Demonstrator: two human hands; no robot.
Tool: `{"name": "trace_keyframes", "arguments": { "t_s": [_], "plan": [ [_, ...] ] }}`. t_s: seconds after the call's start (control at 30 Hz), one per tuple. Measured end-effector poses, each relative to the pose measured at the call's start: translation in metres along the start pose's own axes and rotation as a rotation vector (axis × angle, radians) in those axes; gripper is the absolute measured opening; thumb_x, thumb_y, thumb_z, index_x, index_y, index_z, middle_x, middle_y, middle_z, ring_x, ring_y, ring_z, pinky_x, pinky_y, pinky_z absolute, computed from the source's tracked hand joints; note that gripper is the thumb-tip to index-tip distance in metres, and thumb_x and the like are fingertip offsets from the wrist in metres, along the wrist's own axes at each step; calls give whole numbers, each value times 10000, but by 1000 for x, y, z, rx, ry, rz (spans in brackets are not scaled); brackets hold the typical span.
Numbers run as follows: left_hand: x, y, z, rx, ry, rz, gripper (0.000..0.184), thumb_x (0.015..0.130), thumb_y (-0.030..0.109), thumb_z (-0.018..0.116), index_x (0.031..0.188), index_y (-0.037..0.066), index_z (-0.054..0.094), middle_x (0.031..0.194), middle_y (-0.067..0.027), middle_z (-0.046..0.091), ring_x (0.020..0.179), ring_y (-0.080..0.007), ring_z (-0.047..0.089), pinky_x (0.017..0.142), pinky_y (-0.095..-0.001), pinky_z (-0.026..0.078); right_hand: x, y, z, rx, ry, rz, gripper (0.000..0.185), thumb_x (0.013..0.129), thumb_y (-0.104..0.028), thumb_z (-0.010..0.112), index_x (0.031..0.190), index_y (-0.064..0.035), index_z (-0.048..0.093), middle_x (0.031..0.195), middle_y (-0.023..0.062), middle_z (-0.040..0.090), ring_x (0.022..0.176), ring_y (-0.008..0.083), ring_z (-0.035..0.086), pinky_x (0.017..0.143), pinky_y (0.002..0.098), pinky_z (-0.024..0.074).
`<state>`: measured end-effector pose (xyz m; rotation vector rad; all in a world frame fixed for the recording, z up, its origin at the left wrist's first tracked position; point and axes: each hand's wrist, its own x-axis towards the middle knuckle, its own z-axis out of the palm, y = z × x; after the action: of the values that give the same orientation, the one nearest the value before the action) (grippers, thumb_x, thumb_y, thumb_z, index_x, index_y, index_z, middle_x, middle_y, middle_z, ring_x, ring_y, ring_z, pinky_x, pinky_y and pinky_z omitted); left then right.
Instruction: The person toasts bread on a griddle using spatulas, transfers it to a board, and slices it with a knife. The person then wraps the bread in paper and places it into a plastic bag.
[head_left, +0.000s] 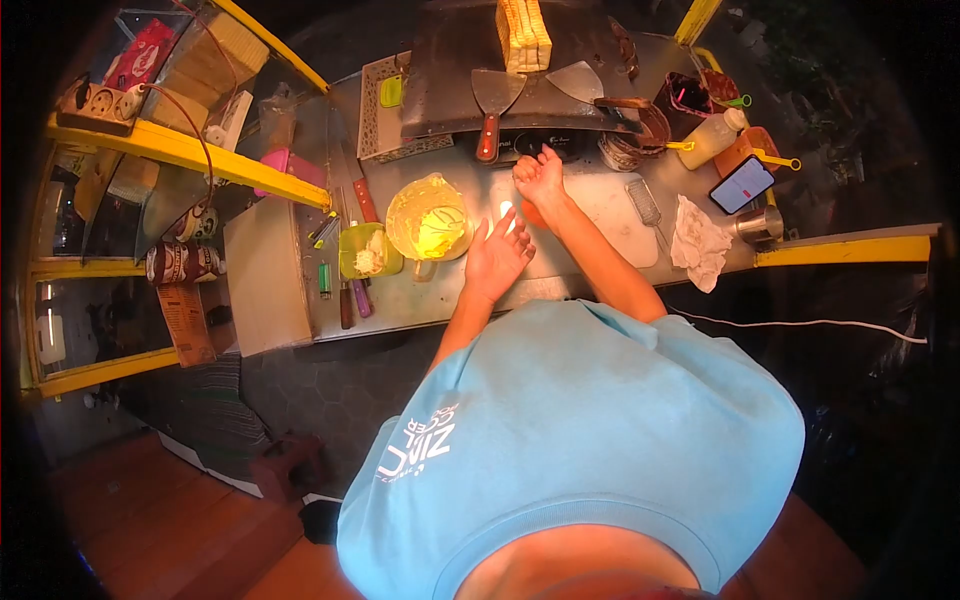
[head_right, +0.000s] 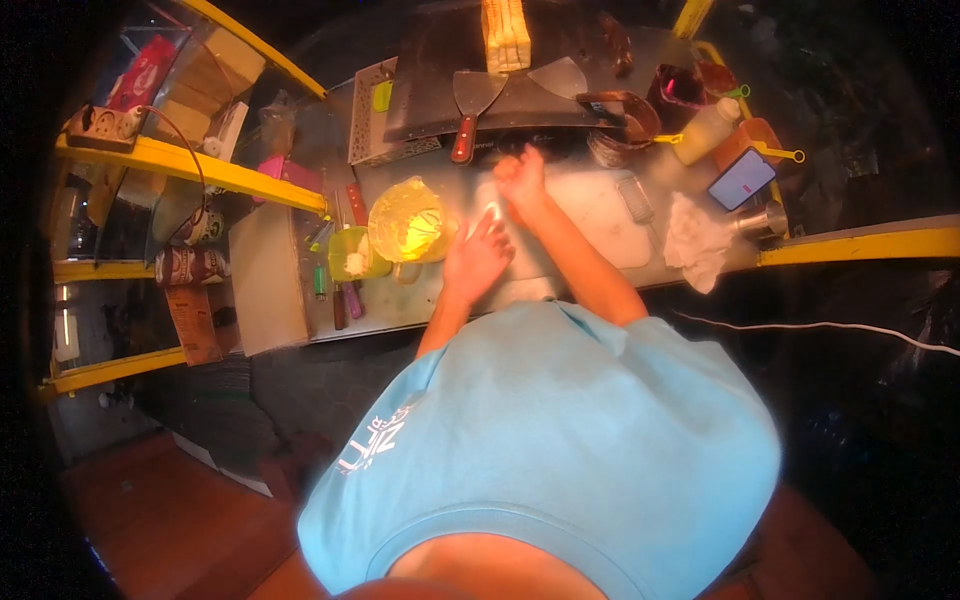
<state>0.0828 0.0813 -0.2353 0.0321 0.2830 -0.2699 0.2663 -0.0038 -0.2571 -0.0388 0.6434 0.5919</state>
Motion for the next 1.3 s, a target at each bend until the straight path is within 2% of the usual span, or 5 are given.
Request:
{"name": "trace_keyframes", "arguments": {
  "t_s": [0.5, 0.7, 0.9, 1.1, 1.3],
  "plan": [
    [-3, -5, -16, 126, 111, 188, 569, 1018, 515, 319, 1355, 86, 479, 1053, -102, 610, 901, -213, 539, 863, -368, 428, 0, -2, -7, -117, -54, -45, 230, 1017, -338, 458, 920, -192, 308, 551, -10, 230, 410, 131, 197, 384, 278, 184],
    [-4, -8, -26, 1658, 184, 439, 378, 1049, 311, 392, 1051, 21, 634, 788, -64, 633, 693, -144, 568, 673, -294, 465, -1, -1, -5, -174, -25, -76, 193, 1026, -364, 453, 990, -213, 337, 542, -16, 238, 399, 119, 206, 377, 262, 197],
    [-5, -26, -24, 1922, 290, 627, 308, 1007, 242, 463, 922, 26, 665, 708, -110, 623, 662, -217, 625, 630, -345, 478, 1, -5, -13, -427, -68, -105, 402, 937, -412, 638, 783, -135, 390, 523, -19, 302, 398, 111, 251, 396, 269, 256],
    [0, -32, -33, 2018, 246, 796, 274, 982, 223, 517, 839, 46, 670, 682, -107, 612, 632, -263, 603, 599, -369, 466, -28, -21, -10, -2042, 83, -1154, 395, 832, -383, 736, 864, -51, 523, 631, 148, 631, 574, 312, 639, 552, 383, 480],
    [2, -33, -35, 2161, 171, 863, 275, 966, 221, 542, 775, 61, 660, 645, -120, 579, 622, -291, 566, 581, -406, 446, -42, -19, 16, -2451, 154, -1115, 508, 877, -471, 587, 736, 3, 706, 724, 256, 663, 724, 428, 671, 683, 500, 519]
  ]
}}
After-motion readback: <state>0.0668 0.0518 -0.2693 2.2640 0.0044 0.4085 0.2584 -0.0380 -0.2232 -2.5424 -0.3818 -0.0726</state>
